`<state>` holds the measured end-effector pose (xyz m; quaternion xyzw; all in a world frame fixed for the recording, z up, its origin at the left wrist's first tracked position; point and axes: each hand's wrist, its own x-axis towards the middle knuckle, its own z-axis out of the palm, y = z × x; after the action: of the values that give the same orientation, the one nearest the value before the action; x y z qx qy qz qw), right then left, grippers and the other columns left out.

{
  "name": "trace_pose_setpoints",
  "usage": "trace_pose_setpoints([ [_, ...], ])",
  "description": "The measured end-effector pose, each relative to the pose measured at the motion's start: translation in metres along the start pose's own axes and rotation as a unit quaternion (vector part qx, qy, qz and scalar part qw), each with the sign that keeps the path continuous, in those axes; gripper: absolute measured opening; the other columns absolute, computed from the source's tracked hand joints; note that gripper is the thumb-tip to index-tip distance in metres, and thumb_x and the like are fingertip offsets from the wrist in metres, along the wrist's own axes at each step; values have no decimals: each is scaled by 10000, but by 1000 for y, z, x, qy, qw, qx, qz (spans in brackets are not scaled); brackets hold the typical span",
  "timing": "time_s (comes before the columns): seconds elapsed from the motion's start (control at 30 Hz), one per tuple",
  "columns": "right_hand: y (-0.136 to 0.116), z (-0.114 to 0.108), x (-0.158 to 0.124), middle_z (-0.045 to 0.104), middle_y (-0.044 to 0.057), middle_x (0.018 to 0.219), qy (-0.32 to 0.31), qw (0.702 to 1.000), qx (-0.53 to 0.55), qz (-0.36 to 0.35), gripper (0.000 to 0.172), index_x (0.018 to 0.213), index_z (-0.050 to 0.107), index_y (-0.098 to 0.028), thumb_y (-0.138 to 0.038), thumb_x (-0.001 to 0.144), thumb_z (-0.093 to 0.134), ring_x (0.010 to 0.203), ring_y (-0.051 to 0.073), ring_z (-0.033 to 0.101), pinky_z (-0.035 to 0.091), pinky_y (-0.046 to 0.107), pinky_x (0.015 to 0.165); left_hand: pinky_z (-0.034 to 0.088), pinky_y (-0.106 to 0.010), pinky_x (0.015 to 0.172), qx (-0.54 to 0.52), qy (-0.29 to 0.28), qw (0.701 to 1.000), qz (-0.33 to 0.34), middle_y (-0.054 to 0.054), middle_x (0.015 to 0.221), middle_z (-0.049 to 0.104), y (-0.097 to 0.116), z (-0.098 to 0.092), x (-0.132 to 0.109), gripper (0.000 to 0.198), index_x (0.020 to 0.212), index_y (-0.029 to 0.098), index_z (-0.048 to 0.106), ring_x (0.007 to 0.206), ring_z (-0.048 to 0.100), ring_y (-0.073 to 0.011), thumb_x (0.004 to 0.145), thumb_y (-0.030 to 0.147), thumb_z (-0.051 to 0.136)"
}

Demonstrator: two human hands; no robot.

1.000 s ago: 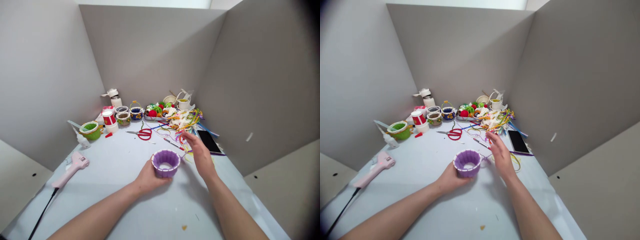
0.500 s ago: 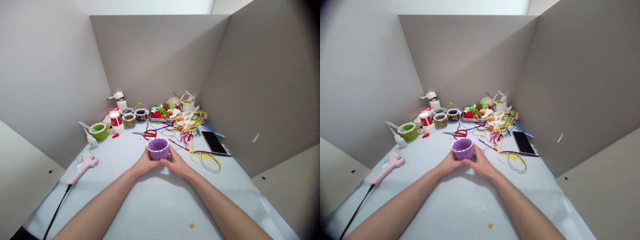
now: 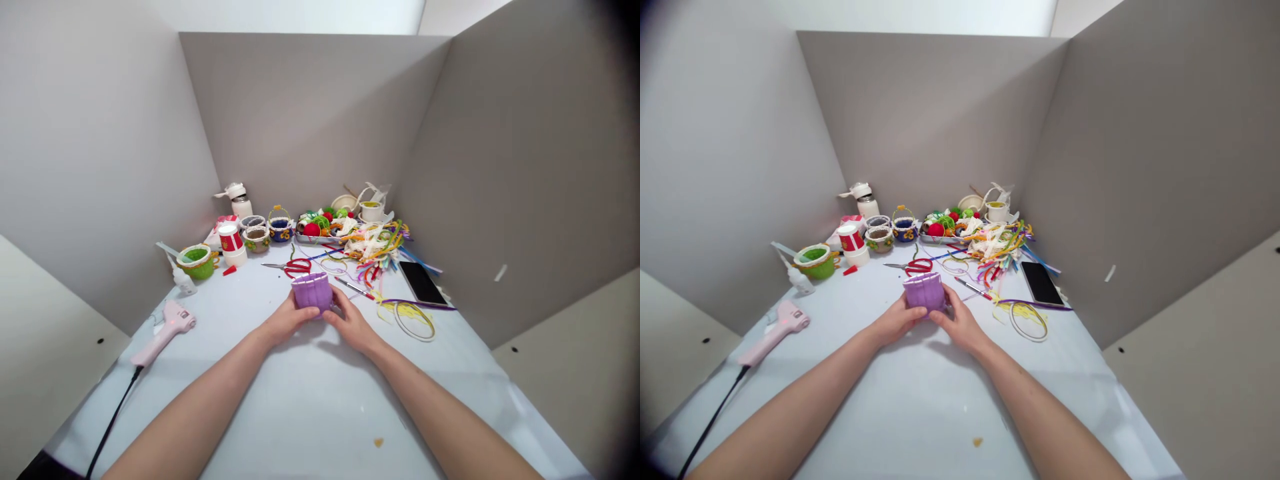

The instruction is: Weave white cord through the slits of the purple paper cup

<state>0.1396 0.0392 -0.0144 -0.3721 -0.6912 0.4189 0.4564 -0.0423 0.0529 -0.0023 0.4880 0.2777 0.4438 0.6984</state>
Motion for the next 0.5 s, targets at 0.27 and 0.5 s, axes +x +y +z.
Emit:
trace_pose_setpoints([
  [0.27, -1, -2, -2, 565, 129, 1302, 40, 998, -56, 1, 592, 1322, 471, -162, -477, 843, 618, 1168, 252, 544, 422, 406, 1018, 411, -475, 1060, -124, -66, 986, -85, -150, 1305, 603, 4, -4, -4, 660, 1248, 186, 545, 1179, 593, -281, 678, 354, 832],
  [0.5, -8, -4, -3, 573, 130, 1289, 31, 997, -75, -14, 581, 1308, 487, -159, -454, 831, 636, 1145, 256, 549, 426, 402, 999, 426, -451, 1043, -120, -55, 987, -95, -156, 1273, 629, 3, -5, -4, 612, 1211, 170, 584, 1155, 608, -283, 694, 407, 810],
])
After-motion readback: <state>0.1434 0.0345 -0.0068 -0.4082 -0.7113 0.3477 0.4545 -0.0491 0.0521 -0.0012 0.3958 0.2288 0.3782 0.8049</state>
